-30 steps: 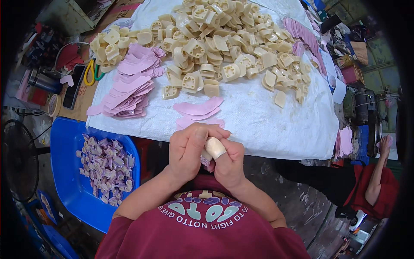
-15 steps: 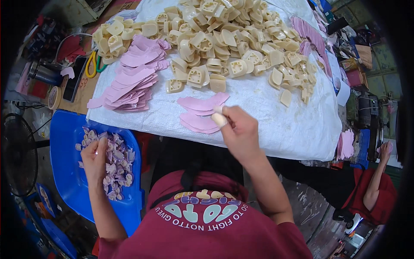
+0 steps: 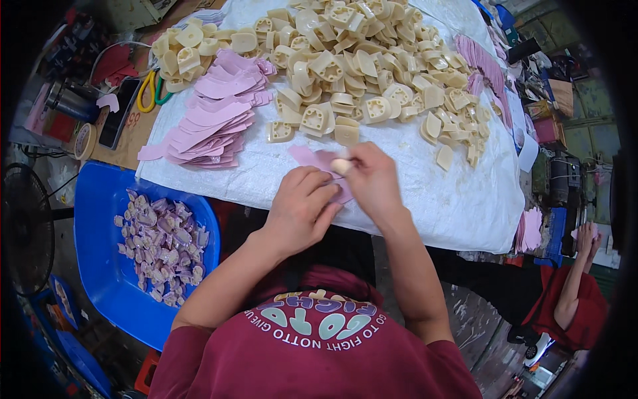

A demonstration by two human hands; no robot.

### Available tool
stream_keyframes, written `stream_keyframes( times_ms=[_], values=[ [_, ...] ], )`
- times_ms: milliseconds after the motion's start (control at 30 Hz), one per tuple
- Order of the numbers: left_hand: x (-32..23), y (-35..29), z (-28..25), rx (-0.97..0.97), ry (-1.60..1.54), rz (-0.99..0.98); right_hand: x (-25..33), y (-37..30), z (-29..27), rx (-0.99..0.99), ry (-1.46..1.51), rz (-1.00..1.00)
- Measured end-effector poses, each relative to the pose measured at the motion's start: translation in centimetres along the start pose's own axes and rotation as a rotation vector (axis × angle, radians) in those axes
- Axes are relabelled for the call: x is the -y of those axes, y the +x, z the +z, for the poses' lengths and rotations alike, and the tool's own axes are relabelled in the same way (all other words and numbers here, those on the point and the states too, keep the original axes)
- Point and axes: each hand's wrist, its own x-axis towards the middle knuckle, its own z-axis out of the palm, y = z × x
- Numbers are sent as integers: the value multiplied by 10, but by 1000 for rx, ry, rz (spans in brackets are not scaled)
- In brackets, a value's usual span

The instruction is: The person assembles small plastic components by hand, inserting a pink foam piece into a beige plastic housing. They repeatedly pick up the parts, align them, and press them together. Towards the end, they use scissors to trim the excess foam from the assembled unit.

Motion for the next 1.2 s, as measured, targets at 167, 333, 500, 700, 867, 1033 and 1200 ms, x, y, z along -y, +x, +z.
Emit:
stream_keyframes(
  times_ms=[167,333,500,700,867,1033,1200],
  values=[
    [4,4,-3,-48,12,25,-17,-9,-62,-146,405,283],
    [-10,23,-9,-39,-115,-153,15,-25,-43,2,38,-31],
    [-2,34,-11,-83,-732,-492,13,-18,-51,-36,61,-7],
    [-5,38,-25,-194,-1208,-772,-92,-7,-118,-555,-337,331],
    [-5,32,-17,-335,-1519,-850,-91,1,-102,-567,-113,292],
    [-3,26,-17,-414,-1611,-842,-101,-48,-121,-501,-278,291],
    [-11,27,-19,-376,-1547,-920,-65,-63,-127,-404,106,447]
  ],
)
